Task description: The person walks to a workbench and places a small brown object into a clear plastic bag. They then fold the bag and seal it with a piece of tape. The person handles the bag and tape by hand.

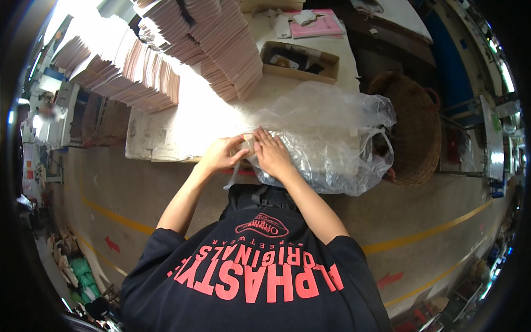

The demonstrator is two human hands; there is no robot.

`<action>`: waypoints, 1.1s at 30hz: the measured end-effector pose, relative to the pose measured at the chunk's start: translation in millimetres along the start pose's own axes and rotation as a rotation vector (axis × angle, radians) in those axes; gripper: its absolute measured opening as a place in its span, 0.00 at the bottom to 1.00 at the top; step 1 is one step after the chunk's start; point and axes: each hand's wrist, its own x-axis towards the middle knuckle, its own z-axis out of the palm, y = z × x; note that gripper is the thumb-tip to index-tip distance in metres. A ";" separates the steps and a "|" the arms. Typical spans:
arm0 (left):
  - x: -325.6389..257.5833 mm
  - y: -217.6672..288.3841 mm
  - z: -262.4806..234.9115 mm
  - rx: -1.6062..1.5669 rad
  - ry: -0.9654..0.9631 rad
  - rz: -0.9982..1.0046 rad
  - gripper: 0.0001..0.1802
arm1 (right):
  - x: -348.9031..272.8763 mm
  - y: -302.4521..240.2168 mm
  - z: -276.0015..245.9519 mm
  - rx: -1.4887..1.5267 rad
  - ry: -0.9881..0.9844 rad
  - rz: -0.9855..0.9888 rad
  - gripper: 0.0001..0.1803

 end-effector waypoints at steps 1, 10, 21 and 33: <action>0.7 -1.7 0.0 -0.005 -0.025 0.005 0.26 | -1.9 4.9 3.7 0.015 0.000 -0.029 0.33; 2.5 -20.8 -39.2 0.256 -0.139 -0.287 0.25 | -5.1 21.4 25.4 -0.227 0.025 -0.103 0.34; 4.3 -1.7 -19.4 0.433 -0.099 -0.249 0.16 | -6.8 0.7 16.2 -0.329 0.071 -0.070 0.33; 7.0 -6.9 -4.0 0.454 0.063 -0.361 0.16 | -9.3 -3.8 36.0 -0.262 0.128 -0.233 0.37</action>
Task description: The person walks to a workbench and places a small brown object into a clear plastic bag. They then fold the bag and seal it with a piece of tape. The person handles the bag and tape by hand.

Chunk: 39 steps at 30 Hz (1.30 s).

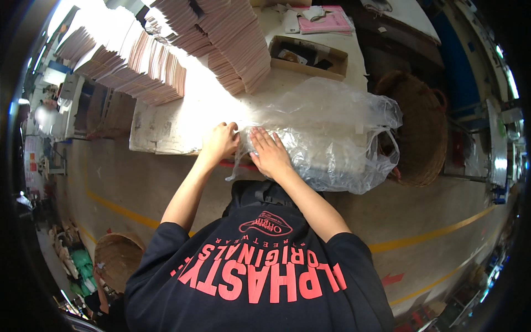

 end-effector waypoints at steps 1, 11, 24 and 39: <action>1.8 0.5 -0.5 0.001 -0.015 -0.008 0.16 | 0.2 -0.5 0.2 -0.011 -0.010 -0.003 0.37; 27.3 8.0 4.5 0.183 -0.154 -0.053 0.17 | 7.2 -5.4 -7.7 -0.041 -0.072 0.012 0.39; 22.6 -12.3 5.4 0.157 -0.140 0.026 0.14 | 3.1 11.5 -6.6 0.027 -0.028 -0.074 0.35; 15.6 -4.9 10.0 0.105 -0.113 -0.079 0.15 | -195.8 123.2 -66.4 0.765 -1.143 1.115 0.25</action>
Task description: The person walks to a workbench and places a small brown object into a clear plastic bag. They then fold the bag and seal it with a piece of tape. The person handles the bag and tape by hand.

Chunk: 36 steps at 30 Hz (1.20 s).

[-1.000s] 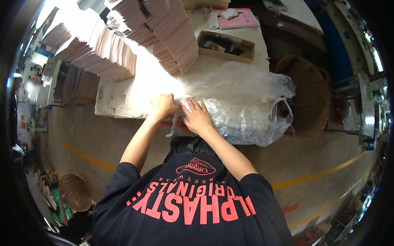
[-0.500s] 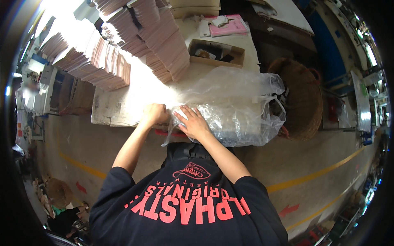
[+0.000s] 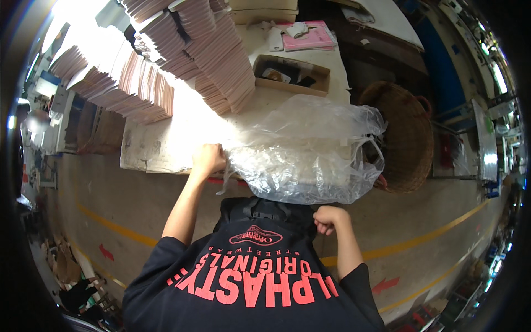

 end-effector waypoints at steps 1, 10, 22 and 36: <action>-0.4 -0.6 -0.7 -0.010 0.006 -0.005 0.14 | 27.8 15.3 9.1 -0.037 0.073 0.041 0.24; -0.3 -2.8 4.7 0.026 0.045 0.040 0.14 | 151.8 79.4 73.9 0.763 0.382 -0.489 0.22; -1.2 -5.4 8.7 0.013 0.093 0.028 0.13 | 84.3 90.0 72.3 0.269 0.747 -0.419 0.12; -5.0 -8.8 12.5 0.025 0.137 0.048 0.12 | -59.3 -82.6 21.6 0.484 0.610 -1.326 0.10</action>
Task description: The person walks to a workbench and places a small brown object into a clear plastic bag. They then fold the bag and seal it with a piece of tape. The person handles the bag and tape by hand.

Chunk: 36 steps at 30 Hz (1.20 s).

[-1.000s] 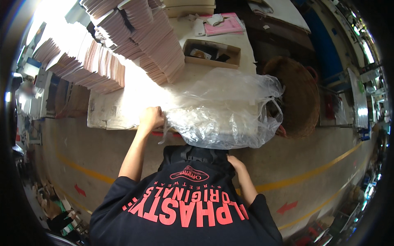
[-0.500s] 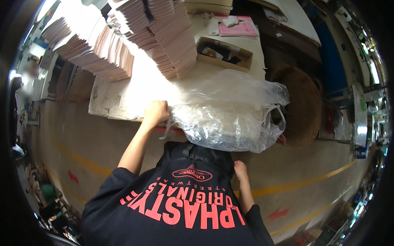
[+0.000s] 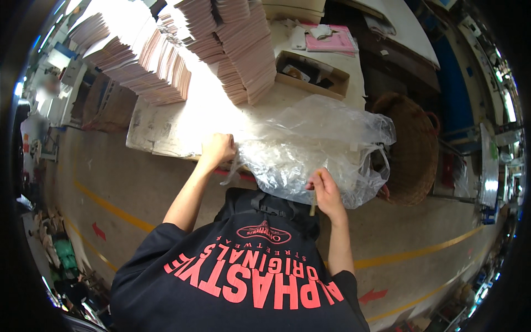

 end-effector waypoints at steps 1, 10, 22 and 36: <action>-1.4 0.4 -0.5 0.000 -0.012 -0.003 0.11 | 9.4 0.9 10.6 0.145 -0.029 0.029 0.11; -43.4 35.2 -9.1 -0.095 -0.213 -0.142 0.16 | 82.4 19.6 75.2 0.121 -0.086 0.354 0.14; -59.3 18.5 -26.3 -0.132 -0.230 -0.139 0.17 | 111.8 57.6 86.5 -1.074 -0.019 -0.178 0.14; -71.9 14.3 -35.5 -0.175 -0.408 -0.225 0.30 | 105.0 63.0 74.2 -1.017 0.003 -0.340 0.14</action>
